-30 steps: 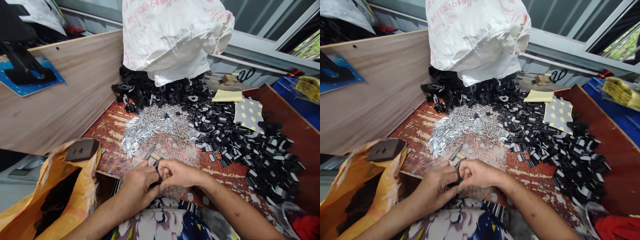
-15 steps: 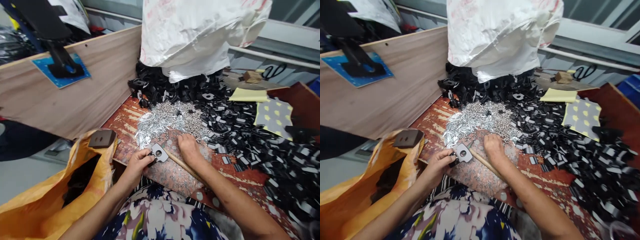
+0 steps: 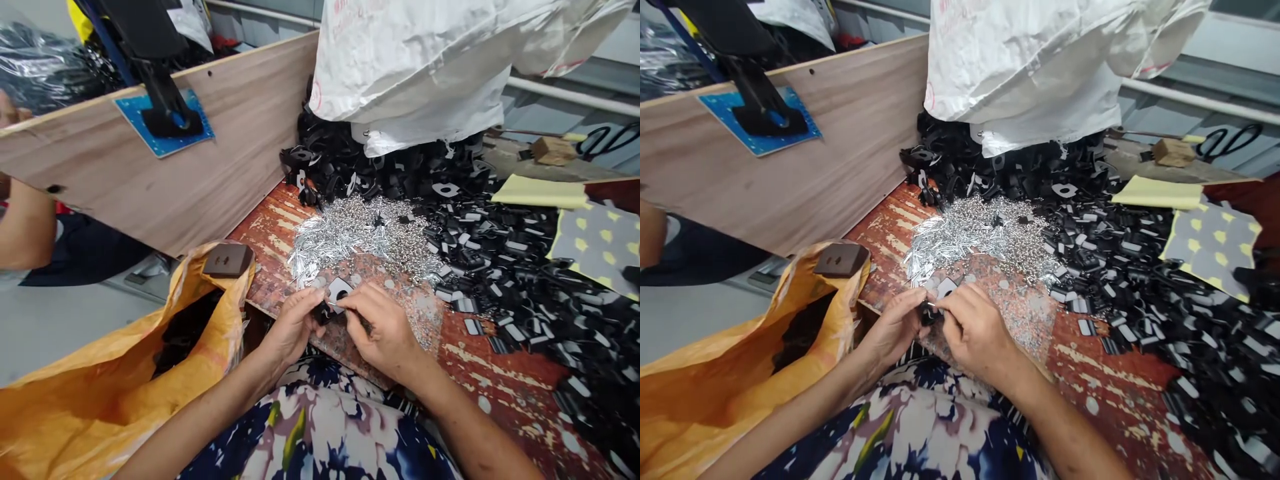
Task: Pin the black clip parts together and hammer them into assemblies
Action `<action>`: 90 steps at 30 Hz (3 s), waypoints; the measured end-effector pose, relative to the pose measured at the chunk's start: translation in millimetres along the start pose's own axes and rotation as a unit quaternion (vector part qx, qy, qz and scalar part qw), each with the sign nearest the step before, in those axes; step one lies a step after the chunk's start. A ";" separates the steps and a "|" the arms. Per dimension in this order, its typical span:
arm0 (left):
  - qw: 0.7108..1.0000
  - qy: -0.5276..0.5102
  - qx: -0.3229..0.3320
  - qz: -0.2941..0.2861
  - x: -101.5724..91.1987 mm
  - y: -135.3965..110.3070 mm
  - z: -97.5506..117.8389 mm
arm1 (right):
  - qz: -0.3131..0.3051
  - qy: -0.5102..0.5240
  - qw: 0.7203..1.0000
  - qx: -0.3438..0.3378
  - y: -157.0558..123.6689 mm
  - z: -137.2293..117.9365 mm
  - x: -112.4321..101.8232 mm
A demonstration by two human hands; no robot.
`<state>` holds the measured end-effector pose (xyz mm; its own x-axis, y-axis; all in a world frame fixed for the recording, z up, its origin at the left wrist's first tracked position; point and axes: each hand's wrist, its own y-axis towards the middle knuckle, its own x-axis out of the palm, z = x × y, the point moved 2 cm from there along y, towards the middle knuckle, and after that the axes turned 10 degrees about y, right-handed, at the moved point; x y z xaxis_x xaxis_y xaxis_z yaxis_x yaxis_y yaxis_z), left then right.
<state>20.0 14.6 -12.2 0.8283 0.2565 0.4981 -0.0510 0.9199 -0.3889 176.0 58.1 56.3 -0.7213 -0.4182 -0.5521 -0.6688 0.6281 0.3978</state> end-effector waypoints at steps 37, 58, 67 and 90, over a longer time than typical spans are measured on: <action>0.997 -0.043 0.035 0.045 11.0 -12.1 -14.1 | -0.040 -0.260 0.950 -0.165 1.2 -14.4 27.3; 0.889 0.427 0.103 0.134 -79.8 -46.3 -17.1 | -0.197 -0.339 0.890 0.232 -84.7 57.6 -11.1; 0.884 0.417 0.133 0.167 -79.8 -38.4 -26.2 | -0.066 -0.201 0.977 -0.025 -68.3 1.1 -2.1; 0.676 0.667 0.139 0.281 -112.3 -86.8 76.7 | -0.070 -0.226 0.970 0.059 -72.2 41.3 -0.8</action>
<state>-111.4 -71.3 25.1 0.3906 0.2629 -0.8822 -0.5161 0.8561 0.0266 232.3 40.2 -2.2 -0.4534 -0.1911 -0.8706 -0.7106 0.6671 0.2237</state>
